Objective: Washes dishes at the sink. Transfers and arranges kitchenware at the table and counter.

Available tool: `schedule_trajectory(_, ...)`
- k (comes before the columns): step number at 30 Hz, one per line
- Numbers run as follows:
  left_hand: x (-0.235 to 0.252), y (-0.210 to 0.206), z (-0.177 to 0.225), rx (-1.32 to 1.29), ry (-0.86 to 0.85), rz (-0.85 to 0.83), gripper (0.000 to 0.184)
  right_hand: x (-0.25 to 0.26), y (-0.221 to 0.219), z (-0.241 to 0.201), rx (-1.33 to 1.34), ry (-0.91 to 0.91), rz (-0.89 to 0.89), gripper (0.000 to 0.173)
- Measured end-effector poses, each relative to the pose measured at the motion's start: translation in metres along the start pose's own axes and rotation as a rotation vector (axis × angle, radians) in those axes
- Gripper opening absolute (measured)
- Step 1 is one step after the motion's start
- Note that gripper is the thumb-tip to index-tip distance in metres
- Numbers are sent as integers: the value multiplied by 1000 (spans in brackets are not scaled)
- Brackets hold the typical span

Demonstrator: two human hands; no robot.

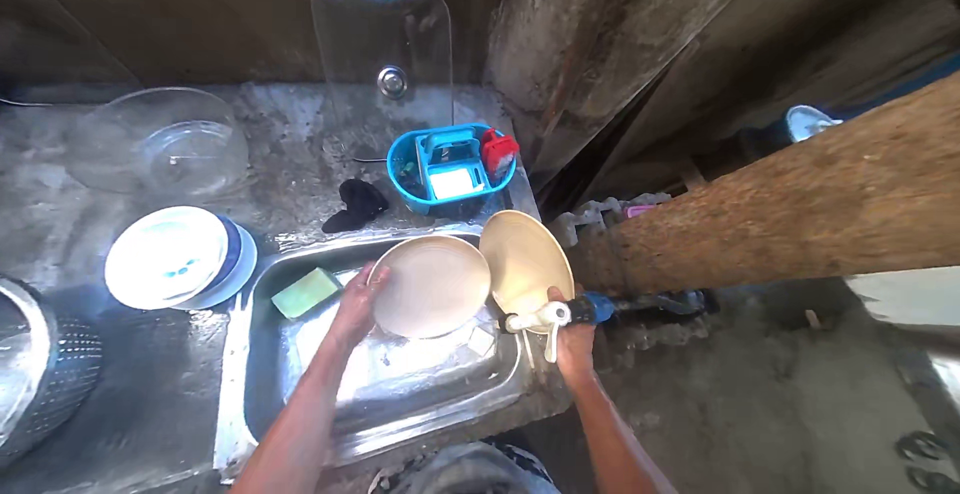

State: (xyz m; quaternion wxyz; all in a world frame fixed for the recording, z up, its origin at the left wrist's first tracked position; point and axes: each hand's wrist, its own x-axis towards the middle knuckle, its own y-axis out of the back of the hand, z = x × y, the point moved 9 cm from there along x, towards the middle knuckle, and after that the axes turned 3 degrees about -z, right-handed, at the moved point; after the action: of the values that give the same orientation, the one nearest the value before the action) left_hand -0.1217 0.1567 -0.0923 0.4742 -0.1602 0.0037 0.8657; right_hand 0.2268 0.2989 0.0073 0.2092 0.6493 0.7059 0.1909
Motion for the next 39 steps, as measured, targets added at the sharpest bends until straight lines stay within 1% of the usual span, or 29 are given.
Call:
schedule_trajectory(2, -18, -2, 44, 395, -231, -46, 31, 1, -3, 4, 20, 2, -3, 40)
schedule_trajectory(3, -32, -8, 58, 582, -344, -41, 33, 0, -5, 6, 34, -8, -18, 41)
schedule_trajectory(5, -62, -33, 67, 836, -575, 31, 36, 0, -9, 10, 91, -38, -37, 39)
schedule_trajectory(7, -89, -65, 52, 981, -737, 102, 36, -1, -13, 8, 94, -47, -68, 41)
schedule_trajectory(8, -99, -82, 38, 1034, -788, 109, 37, -1, -15, 6, 79, -40, -88, 43)
schedule_trajectory(10, -113, -114, 12, 1076, -856, 98, 38, 0, -17, 7, 84, -32, -102, 42)
schedule_trajectory(12, -119, -139, -3, 1094, -875, 112, 44, 2, -17, 8, 91, -34, -99, 40)
schedule_trajectory(14, -122, -155, -10, 1069, -857, 118, 48, 3, -16, 5, 95, -9, -89, 38)
schedule_trajectory(17, -125, -174, -13, 977, -830, 110, 50, 4, -20, -14, -19, 130, -97, 39)
schedule_trajectory(20, -130, -190, -13, 930, -811, 156, 44, 5, -23, -30, -170, 250, -99, 40)
schedule_trajectory(24, -132, -201, -13, 937, -824, 195, 37, 11, -21, -28, -198, 201, -111, 43)
schedule_trajectory(27, -130, -201, -13, 940, -875, 194, 33, 13, -19, -22, -131, 137, -106, 42)
schedule_trajectory(31, -121, -198, -13, 872, -1000, 142, 29, 12, -20, -13, 27, 66, -103, 45)
schedule_trajectory(34, -111, -200, -9, 846, -1052, 97, 25, 12, -20, -11, 68, 71, -96, 46)
schedule_trajectory(36, -107, -191, -3, 819, -1043, 131, 22, 11, -22, -8, 132, 63, -89, 46)
schedule_trajectory(39, -101, -150, 17, 714, -910, 285, 36, 10, -28, 1, 236, 4, -115, 48)
